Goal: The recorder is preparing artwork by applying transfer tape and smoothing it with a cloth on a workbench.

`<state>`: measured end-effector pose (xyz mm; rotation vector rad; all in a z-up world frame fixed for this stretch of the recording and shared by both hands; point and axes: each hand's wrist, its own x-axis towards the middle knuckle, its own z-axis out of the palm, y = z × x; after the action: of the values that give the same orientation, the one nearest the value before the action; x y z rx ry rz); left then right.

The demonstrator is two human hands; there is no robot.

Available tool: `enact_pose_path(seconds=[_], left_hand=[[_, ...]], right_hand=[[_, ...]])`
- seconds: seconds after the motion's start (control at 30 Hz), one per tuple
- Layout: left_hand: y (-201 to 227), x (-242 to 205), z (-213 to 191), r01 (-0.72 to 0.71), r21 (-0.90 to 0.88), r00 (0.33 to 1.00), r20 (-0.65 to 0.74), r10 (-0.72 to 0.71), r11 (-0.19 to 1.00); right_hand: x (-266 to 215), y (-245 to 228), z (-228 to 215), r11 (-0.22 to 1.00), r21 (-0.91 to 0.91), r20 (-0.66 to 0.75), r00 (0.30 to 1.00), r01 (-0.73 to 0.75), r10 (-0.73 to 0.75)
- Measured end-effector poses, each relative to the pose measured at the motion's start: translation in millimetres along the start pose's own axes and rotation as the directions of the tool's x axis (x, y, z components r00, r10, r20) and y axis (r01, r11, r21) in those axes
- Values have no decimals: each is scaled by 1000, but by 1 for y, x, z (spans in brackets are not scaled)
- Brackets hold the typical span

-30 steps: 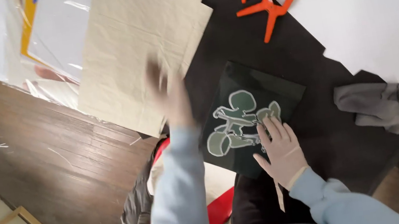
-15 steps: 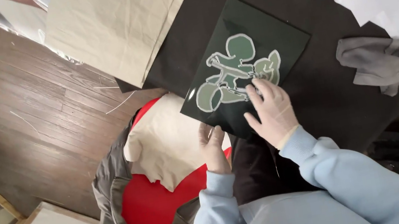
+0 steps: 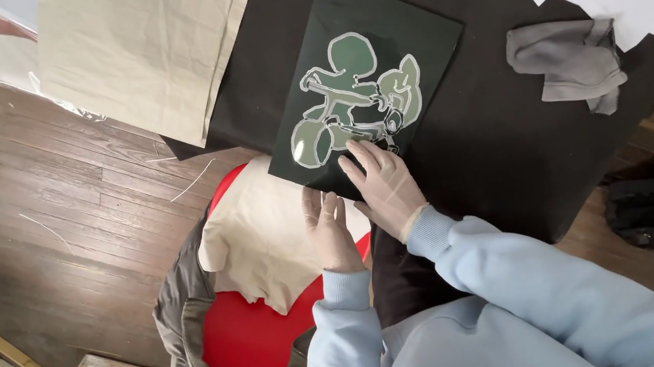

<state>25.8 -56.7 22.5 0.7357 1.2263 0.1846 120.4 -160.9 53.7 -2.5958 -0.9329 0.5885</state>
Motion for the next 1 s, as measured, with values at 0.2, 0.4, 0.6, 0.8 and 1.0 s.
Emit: enact_pose_path(seconds=[0.2,0.4,0.6,0.8,1.0], left_hand=[[7,-12,7,-66,102,998,-4,67,993],[30,-39,23,-54,151,993,-96,69,987],[52,-59,45,-162,62,987,11,161,985],[19,-3,82,-336,242,932,225,285,910],[12,57,176,-383,613,923,224,312,691]], right_hand=[[5,-6,-19,999,30,126,992,19,-23],[-3,-9,-27,988,152,33,999,-2,-3],[-14,-5,-79,970,227,-263,964,89,-27],[-4,28,-198,924,381,-403,906,35,132],[2,65,-257,916,395,-420,873,-71,249]])
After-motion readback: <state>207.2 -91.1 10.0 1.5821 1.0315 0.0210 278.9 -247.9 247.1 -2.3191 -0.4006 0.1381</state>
